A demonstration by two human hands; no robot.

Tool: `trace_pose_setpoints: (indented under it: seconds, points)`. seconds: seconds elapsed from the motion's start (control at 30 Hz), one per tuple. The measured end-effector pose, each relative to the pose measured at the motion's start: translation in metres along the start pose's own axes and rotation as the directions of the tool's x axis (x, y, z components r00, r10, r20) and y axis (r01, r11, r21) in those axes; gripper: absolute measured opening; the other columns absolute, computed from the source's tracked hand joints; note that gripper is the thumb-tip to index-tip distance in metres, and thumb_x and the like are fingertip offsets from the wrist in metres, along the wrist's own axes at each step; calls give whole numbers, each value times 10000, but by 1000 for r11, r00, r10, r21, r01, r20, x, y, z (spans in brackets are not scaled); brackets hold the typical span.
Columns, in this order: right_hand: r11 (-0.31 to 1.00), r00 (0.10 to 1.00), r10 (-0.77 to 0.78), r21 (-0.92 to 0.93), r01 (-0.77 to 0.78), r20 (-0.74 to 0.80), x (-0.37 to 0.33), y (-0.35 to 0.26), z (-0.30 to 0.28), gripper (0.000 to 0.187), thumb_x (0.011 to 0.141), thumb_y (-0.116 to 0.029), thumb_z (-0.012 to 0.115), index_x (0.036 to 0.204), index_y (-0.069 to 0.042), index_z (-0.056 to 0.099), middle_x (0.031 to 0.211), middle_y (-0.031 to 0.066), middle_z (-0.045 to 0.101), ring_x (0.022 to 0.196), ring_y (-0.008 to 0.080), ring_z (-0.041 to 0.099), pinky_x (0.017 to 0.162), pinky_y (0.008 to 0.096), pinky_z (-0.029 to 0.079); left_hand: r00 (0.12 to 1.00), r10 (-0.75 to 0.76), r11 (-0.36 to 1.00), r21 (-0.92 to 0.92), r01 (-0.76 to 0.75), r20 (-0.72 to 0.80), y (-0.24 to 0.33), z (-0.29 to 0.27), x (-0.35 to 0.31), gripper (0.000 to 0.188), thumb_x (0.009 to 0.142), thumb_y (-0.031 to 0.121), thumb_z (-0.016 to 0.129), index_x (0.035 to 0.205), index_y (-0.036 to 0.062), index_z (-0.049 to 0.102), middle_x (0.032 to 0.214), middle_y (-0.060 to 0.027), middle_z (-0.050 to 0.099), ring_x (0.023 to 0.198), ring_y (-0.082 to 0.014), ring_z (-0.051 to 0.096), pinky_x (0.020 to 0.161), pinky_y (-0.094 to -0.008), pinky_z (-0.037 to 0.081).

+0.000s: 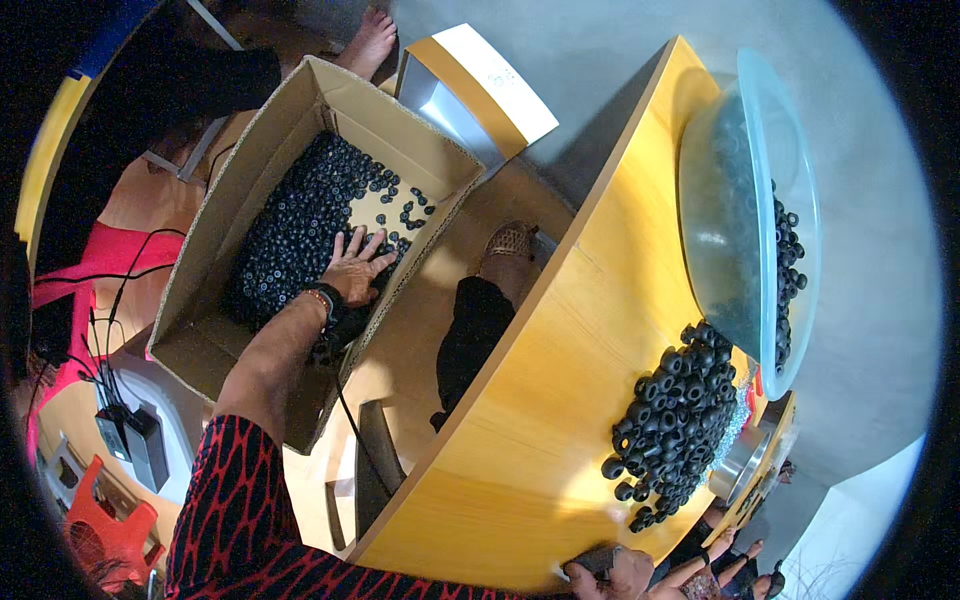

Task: Manually deburring and cleaning small black rubber rings using an abrasive block at a workstation.

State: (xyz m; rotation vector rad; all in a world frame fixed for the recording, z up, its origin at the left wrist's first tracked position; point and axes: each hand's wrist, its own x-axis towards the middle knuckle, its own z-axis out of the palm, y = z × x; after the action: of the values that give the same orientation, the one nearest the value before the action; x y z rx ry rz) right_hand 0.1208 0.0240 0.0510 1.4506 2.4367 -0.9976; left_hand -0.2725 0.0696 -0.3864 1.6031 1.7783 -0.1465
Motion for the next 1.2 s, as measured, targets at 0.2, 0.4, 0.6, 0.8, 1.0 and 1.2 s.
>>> trace_pose_setpoints:
  seconds: [0.2, 0.4, 0.6, 0.8, 1.0, 1.2]
  points:
    - [1000, 999, -28, -5, 28, -45, -3, 4, 5, 70, 852, -105, 705, 820, -68, 656, 682, 82, 631, 552, 260, 585, 507, 366, 446, 1000, -19, 992, 125, 21, -19, -13, 3, -33, 656, 850, 212, 677, 1466, 293, 463, 1663, -62, 148, 1530, -343, 112, 1177, -673, 32]
    - [984, 992, -80, -168, 62, -98, -13, 18, 9, 186, 811, -247, 736, 709, -122, 645, 646, 49, 621, 527, 260, 585, 507, 376, 427, 990, -115, 957, 277, 87, 85, -30, 4, -69, 672, 869, 277, 670, 1493, 314, 427, 1652, -59, 203, 1528, -338, 132, 1165, -690, 22]
    - [969, 974, -165, -210, 131, -153, -19, 28, 13, 192, 816, -255, 735, 717, -122, 638, 647, 58, 617, 528, 269, 583, 504, 386, 422, 993, -114, 943, 317, 101, 22, -30, -1, -67, 409, 886, 278, 631, 1290, 219, 651, 1444, -126, 494, 1410, -346, 390, 1125, -722, 148]
    - [969, 986, -115, -231, 85, -117, -18, 25, 11, 211, 832, -282, 725, 739, -122, 623, 652, 59, 603, 530, 278, 571, 501, 395, 408, 956, -292, 876, 402, 266, 5, -28, -14, -58, 360, 895, 270, 615, 1221, 139, 693, 1358, -114, 566, 1321, -315, 478, 1104, -700, 207]
    - [923, 984, -154, -369, 110, -92, -15, 20, 7, 212, 830, -294, 724, 728, -133, 631, 643, 54, 601, 534, 273, 573, 505, 391, 408, 970, -174, 976, 101, 193, -171, -10, -25, -39, 534, 846, 241, 704, 1351, 155, 553, 1432, -124, 458, 1350, -331, 411, 1154, -560, 250]
    - [991, 998, 35, -125, -40, -46, -18, 23, 7, 200, 820, -290, 731, 695, -151, 660, 613, 40, 588, 545, 260, 571, 520, 386, 401, 998, 15, 999, 48, -12, -66, 6, 13, -23, 620, 878, 172, 582, 1475, 293, 463, 1656, -87, 178, 1504, -376, 203, 1192, -618, 130]
